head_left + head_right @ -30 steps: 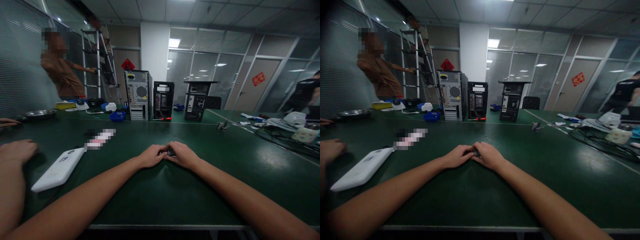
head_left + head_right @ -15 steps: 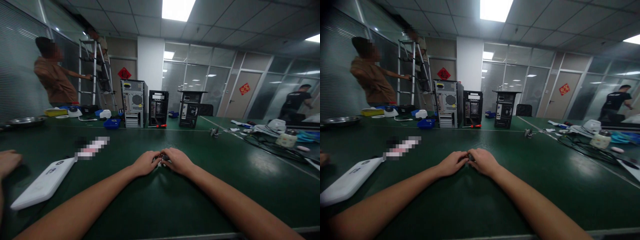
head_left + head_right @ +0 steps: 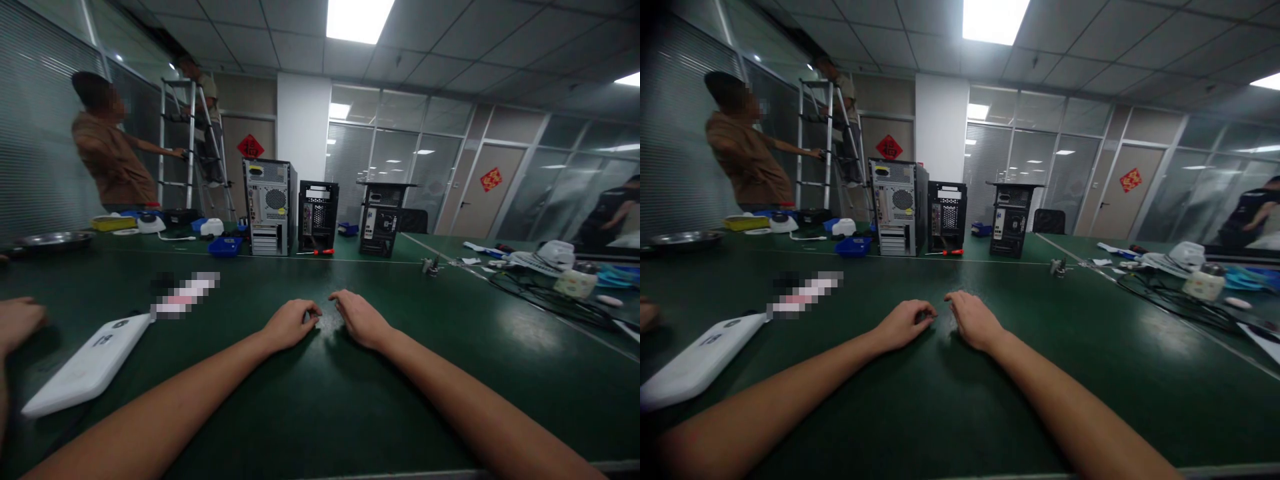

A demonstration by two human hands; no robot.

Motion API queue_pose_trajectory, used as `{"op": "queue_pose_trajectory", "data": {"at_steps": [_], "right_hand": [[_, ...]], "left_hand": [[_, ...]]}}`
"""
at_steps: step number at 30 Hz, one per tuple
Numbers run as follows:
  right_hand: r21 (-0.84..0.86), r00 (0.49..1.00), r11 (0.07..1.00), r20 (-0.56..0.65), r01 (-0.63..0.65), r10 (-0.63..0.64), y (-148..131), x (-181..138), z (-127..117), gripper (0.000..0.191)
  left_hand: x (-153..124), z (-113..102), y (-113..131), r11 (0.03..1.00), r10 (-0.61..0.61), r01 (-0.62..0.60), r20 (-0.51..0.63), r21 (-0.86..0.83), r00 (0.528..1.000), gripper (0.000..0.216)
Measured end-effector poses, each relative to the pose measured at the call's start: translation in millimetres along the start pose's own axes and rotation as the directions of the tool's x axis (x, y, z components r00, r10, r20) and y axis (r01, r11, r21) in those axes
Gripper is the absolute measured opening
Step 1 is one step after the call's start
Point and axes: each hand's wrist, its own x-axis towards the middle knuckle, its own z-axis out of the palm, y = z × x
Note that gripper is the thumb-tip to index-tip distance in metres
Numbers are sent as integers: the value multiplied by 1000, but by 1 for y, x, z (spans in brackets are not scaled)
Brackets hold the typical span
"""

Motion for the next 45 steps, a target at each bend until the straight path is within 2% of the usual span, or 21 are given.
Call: {"op": "queue_pose_trajectory", "data": {"at_steps": [4, 8, 15, 18, 22, 26, 29, 33, 37, 39, 41, 45], "right_hand": [[27, 997, 999, 75, 24, -26, -5, -1, 1, 30], [3, 988, 1000, 150, 28, -29, -9, -2, 2, 41], [-23, 983, 999, 181, 29, -24, -14, -2, -2, 41], [-72, 980, 997, 196, -30, 44, -11, 0, -2, 48], [-96, 947, 957, 150, -273, 285, 17, 10, -5, 78], [-25, 840, 845, 95, -535, 534, 65, 31, -23, 101], [-11, 764, 765, 24, -644, 644, 98, 46, -42, 105], [23, 721, 723, -43, -691, 691, 123, 56, -59, 104], [9, 735, 735, -5, -678, 678, 117, 53, -53, 100], [-9, 766, 767, 45, -642, 642, 102, 47, -43, 97], [-17, 818, 823, 93, -568, 567, 80, 39, -30, 90], [30, 927, 936, 148, -351, 343, 27, 18, -4, 49]], "left_hand": [[0, 2, -2, 1000, -27, 27, 18, 6, 999, 18], [0, 2, 0, 1000, -21, 22, 32, -15, 999, 21], [-1, -1, 4, 999, -25, 26, 27, -37, 999, 24], [-1, 0, 3, 999, -26, 27, 17, -37, 1000, 25], [-1, -1, 5, 999, -33, 34, 17, -39, 999, 27], [0, -1, 6, 998, -40, 42, 28, -55, 999, 29], [1, 1, 4, 997, -50, 51, 30, -62, 998, 31], [2, 2, 1, 996, -54, 56, 33, -66, 998, 31], [3, 2, 1, 997, -56, 57, 17, -55, 998, 29], [3, 0, 3, 998, -42, 43, 16, -54, 999, 25], [3, -2, 5, 998, -10, 11, 22, -59, 1000, 22], [2, -4, 8, 995, 27, -25, 20, -96, 999, 20]]}}
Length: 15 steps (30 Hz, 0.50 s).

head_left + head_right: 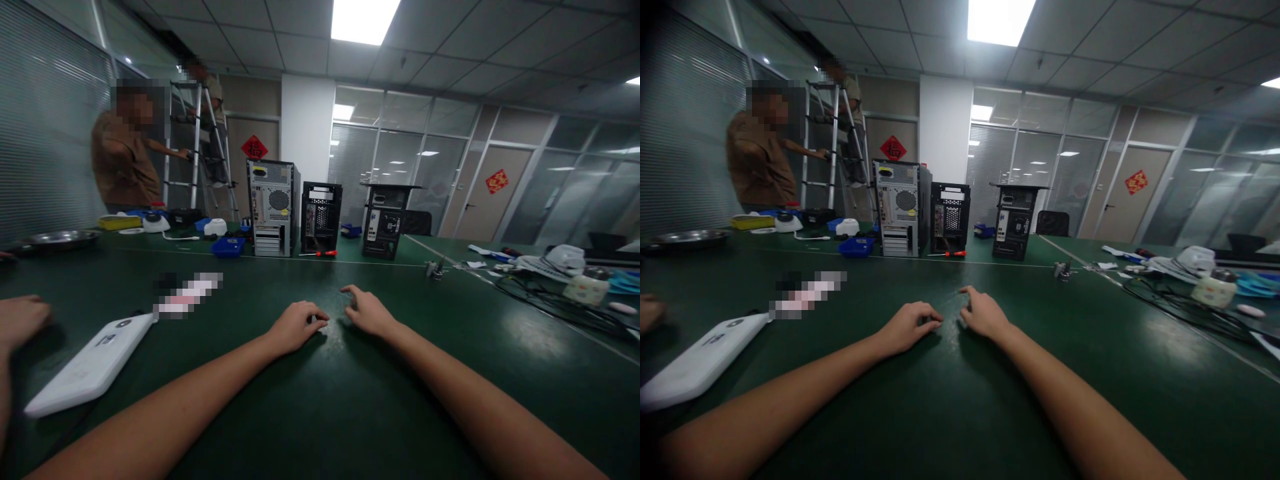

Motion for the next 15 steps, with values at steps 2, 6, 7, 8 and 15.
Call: {"op": "queue_pose_trajectory", "data": {"at_steps": [2, 6, 7, 8, 15], "right_hand": [[-2, 993, 994, 35, 111, -111, -18, -13, 10, 34], [-117, 971, 964, 59, 237, -232, -40, -23, 20, 34], [-153, 967, 955, 52, 256, -251, -42, -23, 21, 34], [-183, 962, 945, 47, 272, -268, -43, -22, 22, 32], [-242, 948, 919, 2, 310, -319, -39, -18, 24, 21]], "left_hand": [[0, 1, 0, 999, -20, 20, -15, -35, 1000, 19], [0, 6, -4, 985, -86, 76, -61, -152, 994, 13], [0, 8, -5, 979, -94, 79, -74, -185, 993, 13], [0, 9, -7, 974, -97, 77, -85, -213, 992, 13], [0, 14, -13, 965, -69, 39, -108, -258, 992, 13]]}}
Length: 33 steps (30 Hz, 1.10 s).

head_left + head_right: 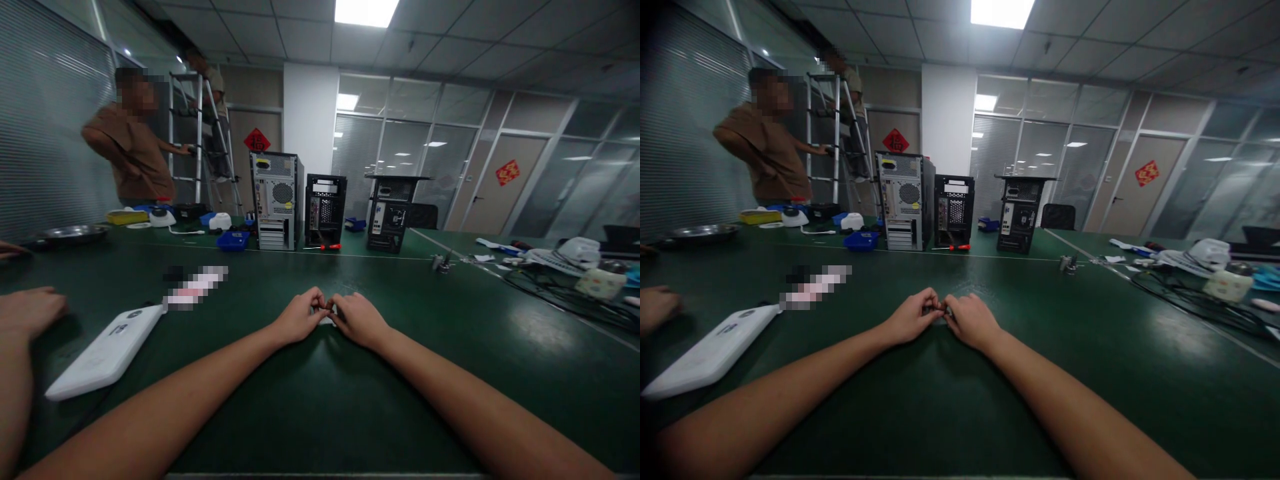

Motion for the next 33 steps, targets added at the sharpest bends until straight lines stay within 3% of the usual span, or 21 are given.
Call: {"op": "queue_pose_trajectory", "data": {"at_steps": [5, 9, 14, 18, 22, 25, 29, 33], "right_hand": [[8, 999, 999, -5, 37, -37, 0, -1, -5, 22], [-13, 1000, 1000, -6, -22, 22, 7, -2, -10, 21], [-41, 973, 972, 16, -229, 230, 60, -12, -16, 22], [51, 870, 869, 51, -493, 490, 136, -38, -18, 25], [91, 790, 786, 25, -612, 612, 211, -82, -20, 29], [121, 698, 695, -24, -709, 716, 256, -118, -21, 32], [168, 592, 598, -89, -783, 801, 299, -150, -17, 38], [207, 556, 572, -133, -794, 820, 316, -163, -9, 41]], "left_hand": [[0, -3, 3, 999, -16, 15, 20, 37, 1000, 13], [0, -5, 6, 997, -34, 34, 5, 69, 999, 14], [-1, -5, 7, 997, -54, 52, 23, 52, 998, 10], [-1, -4, 6, 997, -41, 38, 34, 64, 999, 10], [0, -3, 6, 994, -55, 51, 39, 93, 998, 11], [0, -3, 4, 993, -62, 57, 41, 103, 997, 10], [0, -3, 2, 991, -54, 50, 32, 122, 998, 9], [0, -5, 1, 987, -59, 55, 27, 149, 998, 9]]}}
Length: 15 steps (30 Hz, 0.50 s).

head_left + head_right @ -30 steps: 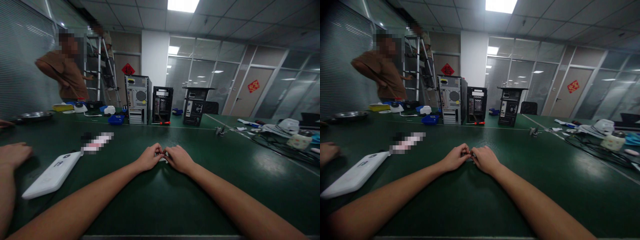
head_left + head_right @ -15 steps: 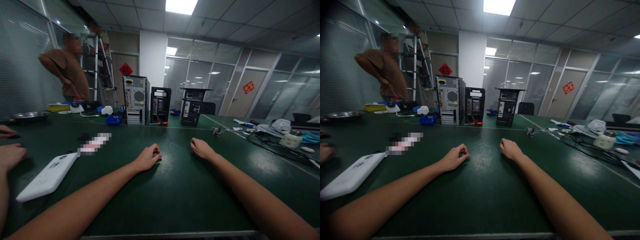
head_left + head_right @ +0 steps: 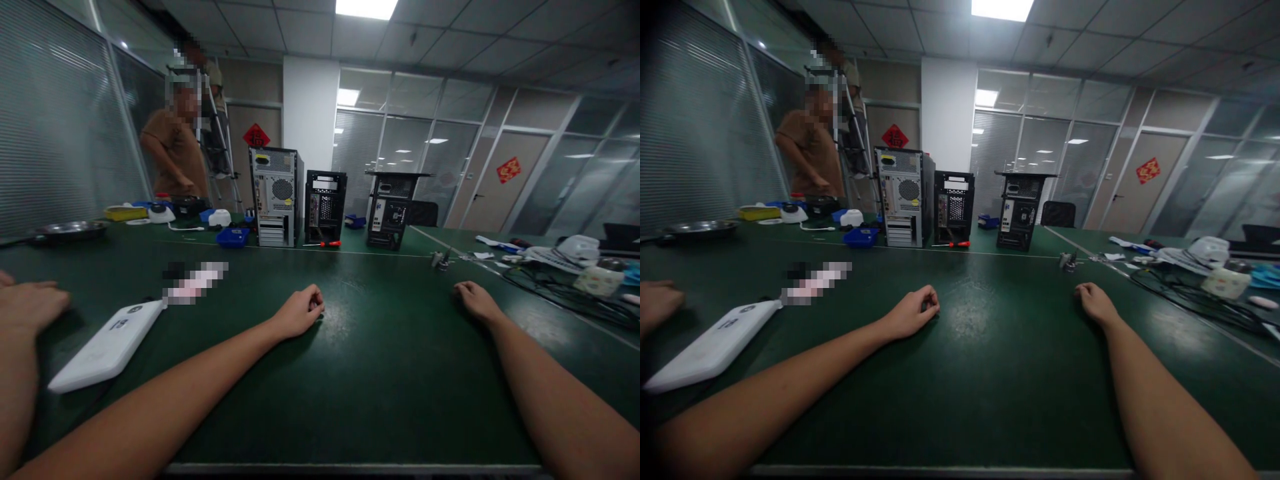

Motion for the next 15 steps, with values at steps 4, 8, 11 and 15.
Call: {"op": "queue_pose_trajectory", "data": {"at_steps": [4, 8, 11, 15], "right_hand": [[-24, 996, 1000, -88, -13, 11, 1, -6, -4, 44], [-71, 971, 995, -235, -63, 45, -5, -14, -22, 44], [-66, 958, 992, -273, -109, 87, -9, -18, -37, 40], [-82, 981, 994, -184, -73, 57, -13, -23, -47, 36]], "left_hand": [[0, -1, -3, 1000, -15, 15, 2, 17, 1000, 8], [1, -2, -6, 999, -15, 16, -4, 28, 1000, 8], [1, -2, -9, 1000, -11, 11, -7, 28, 1000, 9], [1, -1, -11, 1000, -5, 6, -15, 26, 1000, 9]]}}
